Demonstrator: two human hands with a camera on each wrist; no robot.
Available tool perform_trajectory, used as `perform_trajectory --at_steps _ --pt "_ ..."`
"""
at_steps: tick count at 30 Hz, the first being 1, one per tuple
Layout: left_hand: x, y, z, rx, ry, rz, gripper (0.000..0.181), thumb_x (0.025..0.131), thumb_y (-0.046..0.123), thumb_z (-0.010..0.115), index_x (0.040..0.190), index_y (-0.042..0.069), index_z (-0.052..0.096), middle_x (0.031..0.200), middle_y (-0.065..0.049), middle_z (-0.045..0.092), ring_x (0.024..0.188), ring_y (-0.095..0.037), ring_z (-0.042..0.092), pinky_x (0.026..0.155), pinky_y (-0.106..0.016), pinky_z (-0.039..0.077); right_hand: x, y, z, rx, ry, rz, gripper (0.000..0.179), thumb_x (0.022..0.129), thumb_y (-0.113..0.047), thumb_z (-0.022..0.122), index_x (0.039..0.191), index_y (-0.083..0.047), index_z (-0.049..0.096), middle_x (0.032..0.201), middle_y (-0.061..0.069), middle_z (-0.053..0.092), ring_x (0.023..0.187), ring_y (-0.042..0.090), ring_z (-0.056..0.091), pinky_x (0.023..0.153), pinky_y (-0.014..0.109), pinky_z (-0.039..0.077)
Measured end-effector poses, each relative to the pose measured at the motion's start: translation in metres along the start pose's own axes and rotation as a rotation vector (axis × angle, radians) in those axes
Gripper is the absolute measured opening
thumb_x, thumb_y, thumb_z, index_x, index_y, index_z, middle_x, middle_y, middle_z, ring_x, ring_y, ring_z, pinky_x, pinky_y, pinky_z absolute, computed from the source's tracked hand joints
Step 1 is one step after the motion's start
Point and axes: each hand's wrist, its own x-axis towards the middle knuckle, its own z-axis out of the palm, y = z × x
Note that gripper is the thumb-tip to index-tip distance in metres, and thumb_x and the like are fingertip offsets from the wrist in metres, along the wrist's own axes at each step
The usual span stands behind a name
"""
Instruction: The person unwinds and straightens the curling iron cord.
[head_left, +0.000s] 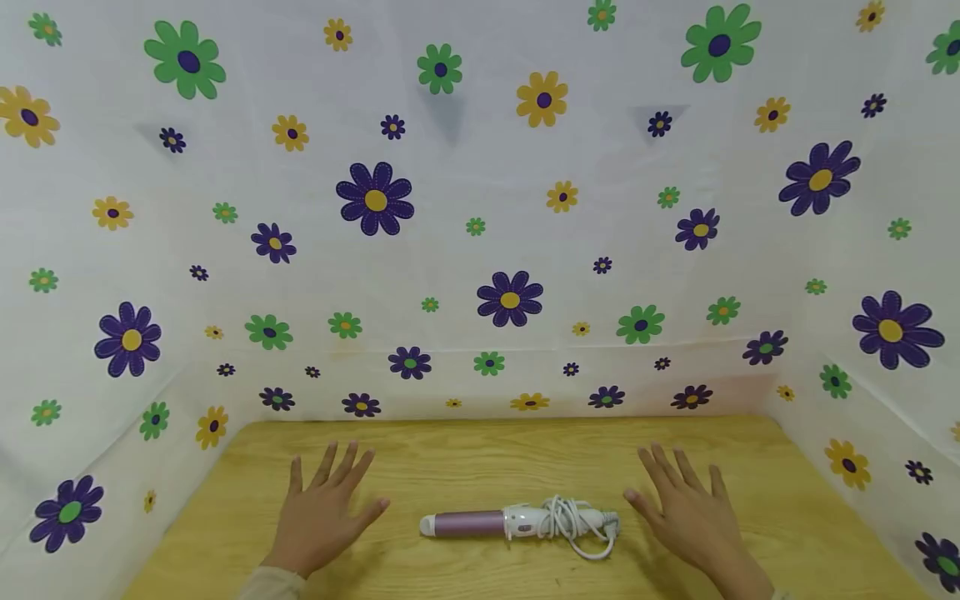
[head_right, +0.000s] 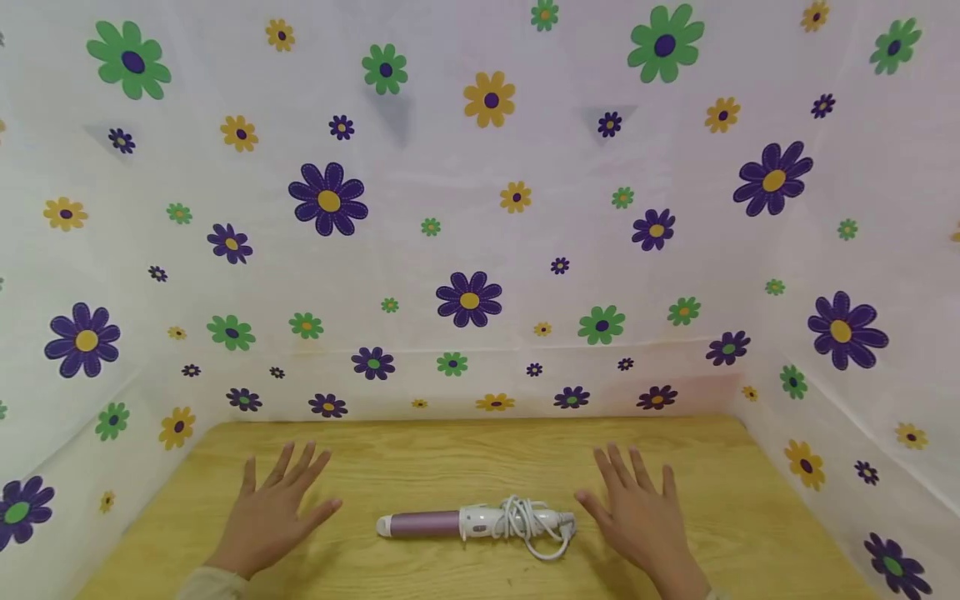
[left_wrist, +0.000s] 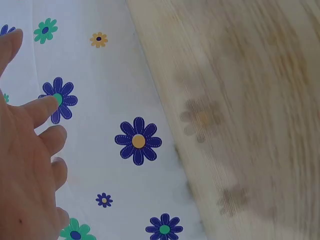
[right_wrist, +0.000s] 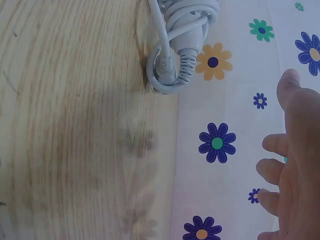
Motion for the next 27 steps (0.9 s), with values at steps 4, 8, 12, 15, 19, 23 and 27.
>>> perform_trajectory --at_steps 4,8,12,15,19,23,27 --pt "0.006 0.009 0.003 -0.012 -0.004 0.028 0.077 0.089 0.069 0.045 0.150 0.024 0.036 0.155 -0.004 0.032 0.146 -0.033 0.025 0.113 -0.067 0.001 0.001 -0.001 0.000 0.007 -0.003 -0.008 0.071 0.095 -0.056 0.047 0.148 -0.010 0.038 0.151 0.018 0.038 0.138 0.046 0.033 0.106 0.072 0.014" --pt "0.012 0.019 0.007 -0.048 -0.009 0.051 0.076 0.088 0.067 0.049 0.149 0.023 0.037 0.155 -0.004 0.032 0.146 -0.032 0.024 0.113 -0.066 0.001 0.004 -0.004 0.004 0.003 -0.012 -0.029 0.070 0.095 -0.056 0.048 0.147 -0.010 0.040 0.151 0.019 0.038 0.137 0.045 0.035 0.106 0.071 0.017" --pt "0.019 0.029 0.012 -0.102 -0.031 0.064 0.078 0.087 0.067 0.051 0.150 0.024 0.036 0.156 -0.002 0.029 0.147 -0.030 0.022 0.114 -0.065 0.000 0.006 -0.008 0.009 -0.003 -0.007 -0.061 0.068 0.094 -0.055 0.052 0.145 -0.011 0.043 0.150 0.017 0.041 0.136 0.042 0.039 0.105 0.070 0.024" --pt "0.024 0.037 0.018 -0.157 -0.059 0.078 0.079 0.086 0.066 0.053 0.151 0.026 0.032 0.157 -0.001 0.026 0.148 -0.028 0.019 0.114 -0.064 -0.001 0.006 -0.009 0.011 -0.013 0.012 -0.085 0.066 0.093 -0.053 0.054 0.144 -0.012 0.044 0.149 0.015 0.043 0.135 0.040 0.042 0.104 0.068 0.027" --pt "0.029 0.048 0.025 -0.214 -0.086 0.103 0.079 0.085 0.064 0.056 0.150 0.025 0.033 0.157 -0.001 0.026 0.148 -0.029 0.020 0.114 -0.065 0.000 0.006 -0.010 0.013 -0.014 0.016 -0.112 0.065 0.092 -0.052 0.056 0.142 -0.011 0.047 0.148 0.015 0.045 0.133 0.039 0.045 0.103 0.067 0.030" --pt "0.032 0.055 0.029 -0.246 -0.122 0.128 0.079 0.084 0.064 0.057 0.150 0.025 0.035 0.157 -0.002 0.028 0.148 -0.031 0.021 0.114 -0.066 0.001 0.004 -0.010 0.017 0.008 -0.024 -0.135 0.069 0.090 -0.055 0.056 0.141 -0.011 0.048 0.146 0.015 0.047 0.130 0.038 0.048 0.102 0.066 0.033" --pt "0.035 0.059 0.033 -0.315 -0.190 0.143 0.079 0.083 0.062 0.061 0.149 0.025 0.038 0.156 -0.006 0.032 0.147 -0.034 0.023 0.112 -0.069 0.005 0.002 -0.009 0.022 0.058 -0.109 -0.143 0.076 0.086 -0.061 0.057 0.142 -0.011 0.047 0.142 0.018 0.050 0.124 0.040 0.053 0.097 0.065 0.036"
